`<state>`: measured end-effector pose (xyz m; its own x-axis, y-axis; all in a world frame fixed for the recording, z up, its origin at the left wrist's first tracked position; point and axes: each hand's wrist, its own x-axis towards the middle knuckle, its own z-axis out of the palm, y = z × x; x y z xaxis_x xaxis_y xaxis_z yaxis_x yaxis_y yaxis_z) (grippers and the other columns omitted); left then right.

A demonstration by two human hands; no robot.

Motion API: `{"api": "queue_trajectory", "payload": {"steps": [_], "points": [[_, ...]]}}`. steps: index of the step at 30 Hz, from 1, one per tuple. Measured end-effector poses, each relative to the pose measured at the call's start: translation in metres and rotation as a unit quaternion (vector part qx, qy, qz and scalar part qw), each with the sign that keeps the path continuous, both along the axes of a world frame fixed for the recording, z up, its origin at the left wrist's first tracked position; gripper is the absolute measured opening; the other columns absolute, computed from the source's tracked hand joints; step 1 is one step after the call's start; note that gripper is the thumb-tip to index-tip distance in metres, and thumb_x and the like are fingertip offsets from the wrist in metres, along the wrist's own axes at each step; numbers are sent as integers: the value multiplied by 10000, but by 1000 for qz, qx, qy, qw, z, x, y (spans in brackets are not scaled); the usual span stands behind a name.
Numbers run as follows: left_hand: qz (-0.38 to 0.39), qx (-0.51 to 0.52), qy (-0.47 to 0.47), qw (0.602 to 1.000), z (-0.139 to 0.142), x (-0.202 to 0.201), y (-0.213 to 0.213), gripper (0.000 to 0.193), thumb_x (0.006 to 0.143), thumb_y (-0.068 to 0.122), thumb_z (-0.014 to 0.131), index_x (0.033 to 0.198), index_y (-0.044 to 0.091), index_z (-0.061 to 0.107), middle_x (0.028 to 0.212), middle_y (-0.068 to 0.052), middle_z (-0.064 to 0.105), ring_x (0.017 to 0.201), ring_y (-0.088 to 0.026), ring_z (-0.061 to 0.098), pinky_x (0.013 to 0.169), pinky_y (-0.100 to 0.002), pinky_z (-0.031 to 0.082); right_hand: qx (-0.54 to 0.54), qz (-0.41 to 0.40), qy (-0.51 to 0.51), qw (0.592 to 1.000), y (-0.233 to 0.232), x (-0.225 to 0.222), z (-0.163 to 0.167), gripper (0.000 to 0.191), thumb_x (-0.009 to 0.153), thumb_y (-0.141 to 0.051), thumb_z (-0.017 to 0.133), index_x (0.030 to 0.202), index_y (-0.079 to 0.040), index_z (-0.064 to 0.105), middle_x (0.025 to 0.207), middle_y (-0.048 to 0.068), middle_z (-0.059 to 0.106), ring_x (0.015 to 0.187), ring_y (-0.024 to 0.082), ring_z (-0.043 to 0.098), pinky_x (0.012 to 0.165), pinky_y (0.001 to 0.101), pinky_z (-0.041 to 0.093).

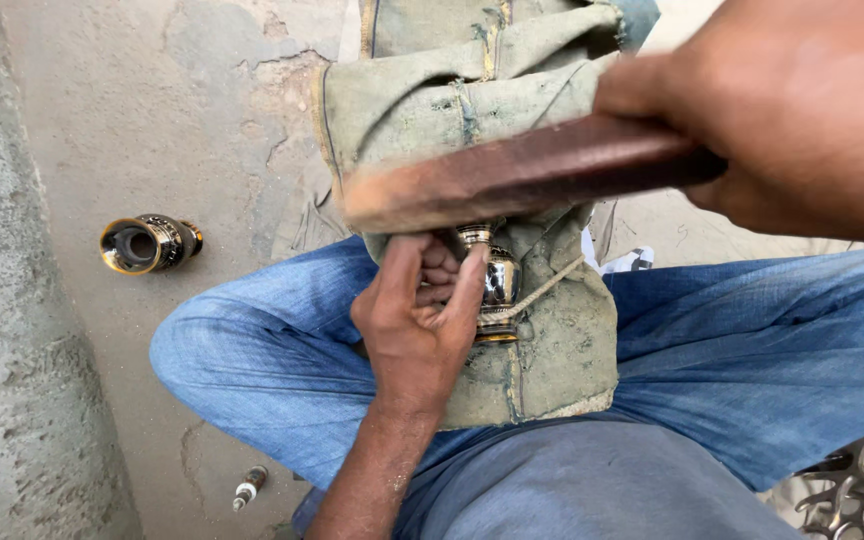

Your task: The person sits cross-legged and uses a hammer and chisel to emboss decorative patterns on a small silver-colored metal vessel resting on a cloth pad. The person repeatedly strikes the chisel along the vessel's rim and body, rotating the vessel between strikes.

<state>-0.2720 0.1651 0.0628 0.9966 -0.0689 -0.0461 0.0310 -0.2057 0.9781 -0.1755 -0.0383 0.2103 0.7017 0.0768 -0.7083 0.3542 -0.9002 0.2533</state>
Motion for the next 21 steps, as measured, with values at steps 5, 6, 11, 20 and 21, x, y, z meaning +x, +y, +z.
{"api": "queue_trajectory", "payload": {"steps": [5, 6, 11, 20, 21], "points": [[-89, 4, 20, 996, 8, 21, 4, 332, 908, 126, 808, 1199, 30, 684, 846, -43, 726, 737, -85, 696, 616, -223, 607, -71, -64, 59, 994, -15, 17, -6, 377, 902, -334, 777, 1253, -279, 650, 808, 2, 757, 666, 117, 728, 651, 270, 637], [-110, 29, 20, 993, 10, 25, 4, 327, 899, 135, 818, 1186, 41, 695, 816, -43, 724, 716, -88, 703, 599, -230, 599, -54, -55, 59, 995, -26, 12, -14, 397, 873, -341, 790, 1240, -267, 658, 810, -2, 759, 671, 114, 729, 665, 270, 640], [-172, 41, 24, 984, 18, 48, 4, 382, 871, 126, 824, 1211, 36, 674, 788, -83, 717, 660, -121, 709, 572, -277, 589, 132, -227, 19, 965, -102, -26, -55, 478, 787, -244, 875, 1210, -158, 671, 837, 63, 716, 680, 188, 727, 672, 345, 643], [-277, 80, -5, 957, 22, 67, 2, 403, 829, 123, 834, 1196, 60, 681, 809, -122, 733, 666, -223, 723, 609, -372, 566, 171, -344, 107, 917, -147, -109, -98, 424, 774, -213, 885, 1103, -106, 641, 841, 55, 655, 728, 152, 695, 698, 287, 647], [-291, 82, 3, 953, 22, 68, 1, 399, 828, 131, 827, 1194, 66, 684, 824, -120, 740, 674, -225, 733, 612, -375, 571, 167, -359, 97, 913, -144, -116, -98, 420, 760, -203, 883, 1088, -103, 641, 834, 51, 658, 718, 147, 698, 691, 284, 642]]}}
